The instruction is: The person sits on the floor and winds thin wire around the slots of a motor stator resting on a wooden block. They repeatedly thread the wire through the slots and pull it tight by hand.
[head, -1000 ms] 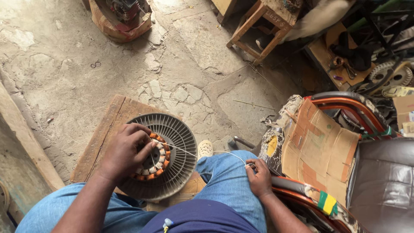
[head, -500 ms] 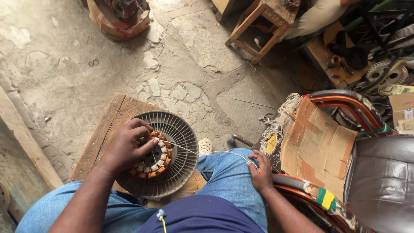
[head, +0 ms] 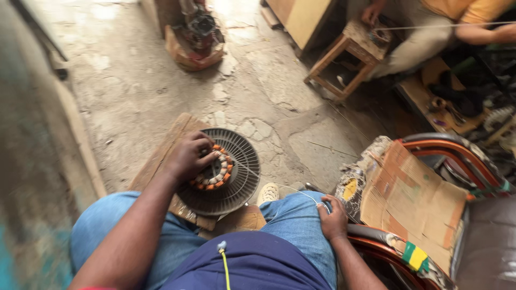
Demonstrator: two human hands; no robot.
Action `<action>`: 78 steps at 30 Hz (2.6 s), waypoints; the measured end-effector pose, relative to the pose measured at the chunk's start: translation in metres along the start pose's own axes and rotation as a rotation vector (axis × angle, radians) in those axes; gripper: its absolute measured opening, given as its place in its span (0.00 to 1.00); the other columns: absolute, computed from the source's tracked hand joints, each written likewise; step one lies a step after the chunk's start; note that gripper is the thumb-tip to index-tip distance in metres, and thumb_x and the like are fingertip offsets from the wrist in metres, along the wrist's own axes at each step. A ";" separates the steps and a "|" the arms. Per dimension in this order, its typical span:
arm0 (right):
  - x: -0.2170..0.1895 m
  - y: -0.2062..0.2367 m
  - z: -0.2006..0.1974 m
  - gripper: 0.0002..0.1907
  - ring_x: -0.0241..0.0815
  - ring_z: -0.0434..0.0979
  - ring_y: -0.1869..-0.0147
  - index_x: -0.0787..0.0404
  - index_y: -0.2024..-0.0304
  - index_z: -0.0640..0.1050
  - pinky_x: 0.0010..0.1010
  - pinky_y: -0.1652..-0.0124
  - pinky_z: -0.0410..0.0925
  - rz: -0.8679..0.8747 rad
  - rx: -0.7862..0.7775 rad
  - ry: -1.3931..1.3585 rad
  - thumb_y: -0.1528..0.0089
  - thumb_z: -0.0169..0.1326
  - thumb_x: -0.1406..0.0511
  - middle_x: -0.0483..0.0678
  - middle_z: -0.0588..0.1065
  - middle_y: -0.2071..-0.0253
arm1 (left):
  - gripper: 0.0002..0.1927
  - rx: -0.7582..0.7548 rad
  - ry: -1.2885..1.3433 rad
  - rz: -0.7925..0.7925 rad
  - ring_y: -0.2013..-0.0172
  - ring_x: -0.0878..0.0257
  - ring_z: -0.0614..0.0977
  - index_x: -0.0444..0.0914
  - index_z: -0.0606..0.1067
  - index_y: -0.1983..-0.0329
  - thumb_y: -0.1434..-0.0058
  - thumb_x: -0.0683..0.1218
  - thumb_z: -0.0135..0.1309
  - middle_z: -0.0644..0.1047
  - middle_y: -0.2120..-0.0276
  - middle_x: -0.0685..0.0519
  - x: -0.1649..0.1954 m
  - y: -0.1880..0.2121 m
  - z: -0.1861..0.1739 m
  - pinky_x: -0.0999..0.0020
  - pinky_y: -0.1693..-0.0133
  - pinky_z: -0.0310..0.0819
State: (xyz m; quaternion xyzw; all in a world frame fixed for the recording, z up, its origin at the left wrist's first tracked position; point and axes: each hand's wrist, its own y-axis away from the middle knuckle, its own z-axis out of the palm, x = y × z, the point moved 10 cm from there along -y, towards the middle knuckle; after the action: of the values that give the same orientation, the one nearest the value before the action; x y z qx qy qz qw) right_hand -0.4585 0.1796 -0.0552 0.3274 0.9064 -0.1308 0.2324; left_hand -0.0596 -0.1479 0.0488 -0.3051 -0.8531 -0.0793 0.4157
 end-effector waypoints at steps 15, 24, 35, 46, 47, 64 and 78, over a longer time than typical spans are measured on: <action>0.021 0.002 0.003 0.11 0.49 0.74 0.35 0.61 0.56 0.81 0.38 0.36 0.63 -0.014 0.016 -0.155 0.38 0.54 0.65 0.51 0.77 0.43 | 0.13 0.025 0.246 -0.115 0.65 0.62 0.81 0.40 0.73 0.58 0.31 0.55 0.52 0.79 0.68 0.52 0.034 0.030 0.023 0.62 0.60 0.76; 0.022 0.001 0.007 0.11 0.48 0.73 0.35 0.60 0.56 0.81 0.38 0.35 0.63 0.007 -0.003 -0.130 0.38 0.55 0.63 0.50 0.77 0.43 | 0.09 -0.030 0.877 -0.206 0.68 0.69 0.79 0.40 0.71 0.59 0.29 0.50 0.52 0.78 0.70 0.56 -0.012 0.024 0.040 0.73 0.62 0.76; 0.026 0.003 0.012 0.10 0.47 0.73 0.35 0.60 0.55 0.81 0.37 0.36 0.63 0.044 -0.034 -0.177 0.37 0.55 0.64 0.50 0.76 0.43 | 0.10 -0.079 0.943 -0.248 0.66 0.71 0.80 0.42 0.72 0.58 0.29 0.53 0.51 0.79 0.69 0.58 -0.016 0.029 0.032 0.74 0.60 0.76; 0.026 0.002 0.014 0.10 0.48 0.74 0.36 0.62 0.55 0.81 0.37 0.35 0.63 -0.025 -0.019 -0.189 0.38 0.55 0.66 0.52 0.77 0.44 | 0.09 -0.065 1.124 -0.238 0.61 0.70 0.81 0.42 0.72 0.57 0.29 0.52 0.52 0.77 0.67 0.59 -0.030 0.028 0.040 0.71 0.54 0.78; 0.025 0.002 0.013 0.10 0.48 0.74 0.36 0.62 0.55 0.81 0.37 0.35 0.63 -0.039 -0.016 -0.186 0.38 0.55 0.66 0.52 0.77 0.44 | 0.10 -0.063 1.151 -0.229 0.61 0.69 0.81 0.41 0.73 0.57 0.29 0.52 0.52 0.77 0.66 0.59 -0.032 0.027 0.041 0.71 0.54 0.78; 0.028 0.003 0.016 0.11 0.48 0.74 0.36 0.61 0.54 0.81 0.37 0.36 0.64 -0.009 -0.039 -0.193 0.37 0.55 0.65 0.51 0.77 0.44 | 0.05 -0.008 1.535 -0.264 0.62 0.68 0.81 0.41 0.73 0.55 0.27 0.47 0.51 0.78 0.68 0.58 -0.038 0.028 0.029 0.65 0.50 0.77; 0.035 0.003 0.017 0.09 0.49 0.74 0.36 0.62 0.64 0.75 0.40 0.37 0.64 0.052 -0.024 -0.207 0.38 0.58 0.62 0.51 0.76 0.40 | 0.07 0.029 1.544 -0.283 0.63 0.69 0.81 0.41 0.73 0.52 0.29 0.47 0.52 0.77 0.65 0.58 -0.045 0.029 0.029 0.65 0.51 0.78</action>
State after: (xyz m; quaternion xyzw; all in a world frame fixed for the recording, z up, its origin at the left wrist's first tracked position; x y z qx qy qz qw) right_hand -0.4748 0.1936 -0.0872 0.3327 0.8704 -0.1468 0.3320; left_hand -0.0405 -0.1338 -0.0077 -0.0467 -0.3544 -0.3100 0.8810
